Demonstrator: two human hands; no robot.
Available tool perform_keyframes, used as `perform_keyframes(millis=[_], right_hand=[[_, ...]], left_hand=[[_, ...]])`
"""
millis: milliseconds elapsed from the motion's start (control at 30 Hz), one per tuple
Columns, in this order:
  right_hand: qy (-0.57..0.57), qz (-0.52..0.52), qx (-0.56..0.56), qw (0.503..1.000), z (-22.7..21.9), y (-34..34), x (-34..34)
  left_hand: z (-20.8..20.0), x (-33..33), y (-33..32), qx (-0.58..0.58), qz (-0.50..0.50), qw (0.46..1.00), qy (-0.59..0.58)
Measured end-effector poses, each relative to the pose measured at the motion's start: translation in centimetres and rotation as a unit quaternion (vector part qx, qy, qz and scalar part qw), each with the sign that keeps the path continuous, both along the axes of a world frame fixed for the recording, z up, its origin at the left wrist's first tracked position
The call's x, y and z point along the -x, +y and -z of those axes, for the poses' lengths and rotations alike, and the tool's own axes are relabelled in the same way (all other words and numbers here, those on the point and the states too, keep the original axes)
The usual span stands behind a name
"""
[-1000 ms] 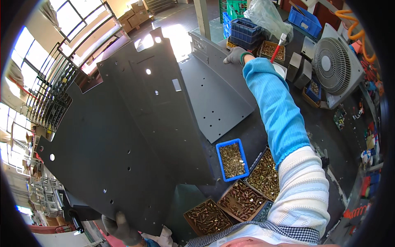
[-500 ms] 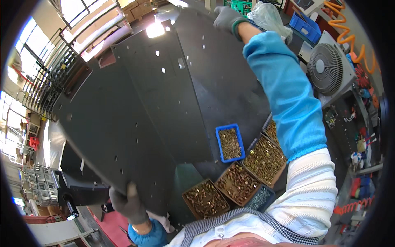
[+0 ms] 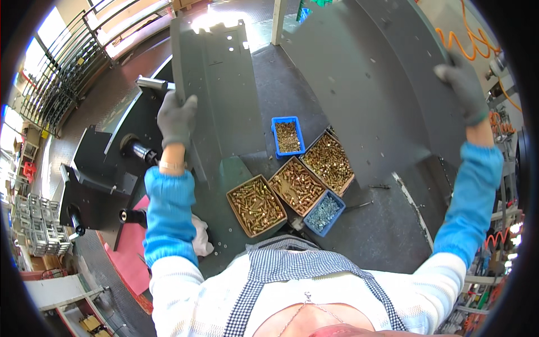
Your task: Assemble metal components onto a chassis using a pneumatic screwdriver and manual handling.
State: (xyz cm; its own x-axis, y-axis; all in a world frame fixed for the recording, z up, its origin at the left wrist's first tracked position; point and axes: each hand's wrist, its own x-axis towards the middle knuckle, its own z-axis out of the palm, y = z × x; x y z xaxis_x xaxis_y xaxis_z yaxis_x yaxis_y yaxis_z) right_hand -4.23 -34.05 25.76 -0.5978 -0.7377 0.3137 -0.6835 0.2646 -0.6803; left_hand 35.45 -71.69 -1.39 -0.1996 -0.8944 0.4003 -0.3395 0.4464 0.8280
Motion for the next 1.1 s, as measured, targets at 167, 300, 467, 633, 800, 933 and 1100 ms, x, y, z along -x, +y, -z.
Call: perform_keyframes(millis=[167, 300, 467, 633, 800, 933, 1100], right_hand=[[0.009, 0.064, -0.009, 0.998, 0.5, 11.7, -8.4], [0.038, 0.183, -0.084, 0.979, 0.5, 19.6, -14.8], [0.023, 0.277, -0.122, 0.953, 2.6, 24.8, -20.6], [0.107, 0.333, -0.176, 0.92, 4.8, 28.2, -25.3], [-0.004, 0.432, -0.275, 0.859, 5.3, 31.0, -29.0], [0.062, 0.443, -0.249, 0.859, 5.4, 32.5, -32.0], [-0.002, 0.518, -0.214, 0.828, 2.5, 31.8, -34.5]], left_hand=[[-3.1, 2.2, -3.7, 0.0, -0.029, 0.983, -0.18], [-3.1, 8.8, -8.2, 0.013, 0.038, 0.971, -0.234], [-3.0, 14.0, -11.5, -0.02, 0.125, 0.946, -0.299], [1.4, 15.7, -23.7, 0.095, 0.167, 0.862, -0.469], [2.4, 19.3, -25.9, 0.038, 0.234, 0.858, -0.456], [-0.9, 21.6, -21.5, 0.187, 0.321, 0.784, -0.498], [0.3, 22.9, 0.5, 0.171, 0.46, 0.82, -0.293]])
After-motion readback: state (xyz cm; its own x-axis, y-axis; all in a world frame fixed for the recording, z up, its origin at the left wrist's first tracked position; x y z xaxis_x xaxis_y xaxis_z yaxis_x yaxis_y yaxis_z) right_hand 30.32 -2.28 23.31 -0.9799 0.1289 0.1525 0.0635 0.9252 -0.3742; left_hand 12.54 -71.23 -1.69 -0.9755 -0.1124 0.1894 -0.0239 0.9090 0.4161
